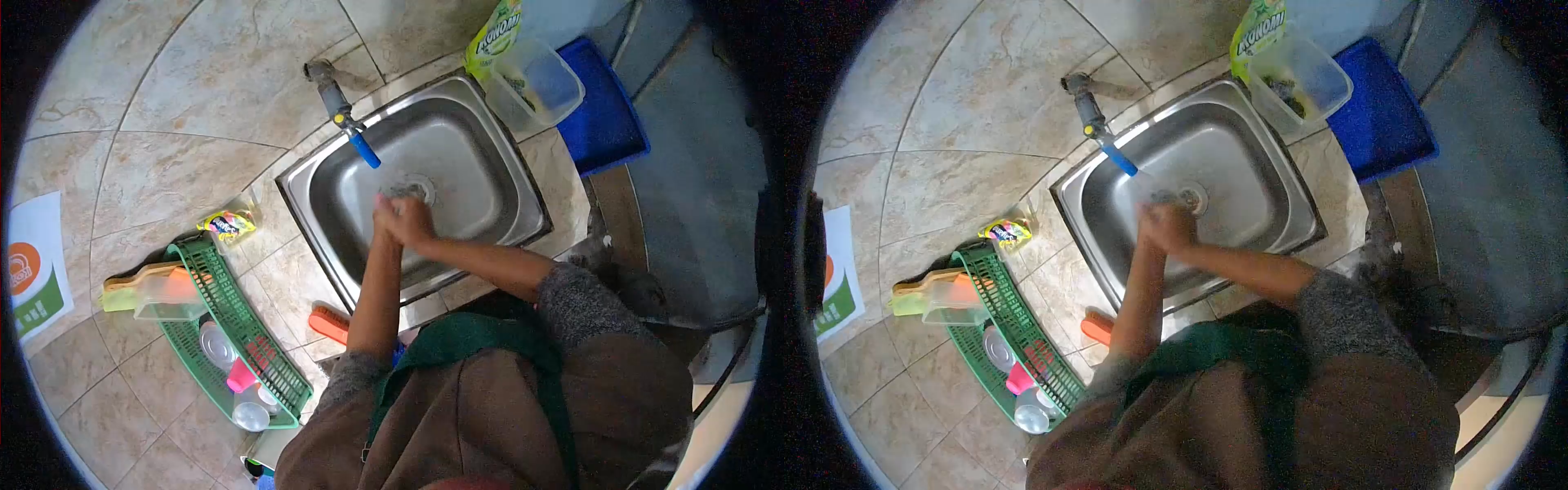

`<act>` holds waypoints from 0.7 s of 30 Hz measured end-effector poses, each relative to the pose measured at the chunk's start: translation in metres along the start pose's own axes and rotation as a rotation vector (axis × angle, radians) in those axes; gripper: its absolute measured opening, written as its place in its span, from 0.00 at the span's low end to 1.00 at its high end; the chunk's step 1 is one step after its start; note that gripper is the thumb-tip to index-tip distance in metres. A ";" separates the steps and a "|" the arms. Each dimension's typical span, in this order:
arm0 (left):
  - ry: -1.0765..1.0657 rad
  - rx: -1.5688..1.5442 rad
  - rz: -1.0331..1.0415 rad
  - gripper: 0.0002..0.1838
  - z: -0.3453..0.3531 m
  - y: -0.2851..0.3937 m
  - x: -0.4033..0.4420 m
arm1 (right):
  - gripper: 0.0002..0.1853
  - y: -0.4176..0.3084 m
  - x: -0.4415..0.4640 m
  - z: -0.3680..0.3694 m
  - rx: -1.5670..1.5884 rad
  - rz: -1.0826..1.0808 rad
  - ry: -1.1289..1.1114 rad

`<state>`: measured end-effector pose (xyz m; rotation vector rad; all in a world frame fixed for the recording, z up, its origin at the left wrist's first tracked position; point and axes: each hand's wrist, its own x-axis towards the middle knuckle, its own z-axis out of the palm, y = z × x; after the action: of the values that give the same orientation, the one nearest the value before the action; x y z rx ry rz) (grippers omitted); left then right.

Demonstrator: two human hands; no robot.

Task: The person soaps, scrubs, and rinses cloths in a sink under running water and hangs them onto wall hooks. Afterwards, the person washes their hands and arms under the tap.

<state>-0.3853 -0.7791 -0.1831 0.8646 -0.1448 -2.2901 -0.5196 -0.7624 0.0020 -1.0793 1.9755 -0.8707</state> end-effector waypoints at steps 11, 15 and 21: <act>0.324 0.956 0.265 0.19 0.138 0.035 -0.081 | 0.23 0.045 0.048 -0.004 -0.014 -0.112 -0.313; 0.301 0.595 0.525 0.22 0.192 0.020 -0.110 | 0.18 -0.002 0.030 -0.022 0.237 -0.325 -0.496; -0.088 -0.167 0.056 0.19 0.158 0.014 -0.102 | 0.13 -0.008 0.009 -0.005 -0.087 -0.364 0.017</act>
<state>-0.4192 -0.7451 -0.0004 0.6670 -0.0153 -2.2519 -0.5242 -0.7731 0.0089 -1.5178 1.8739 -0.9894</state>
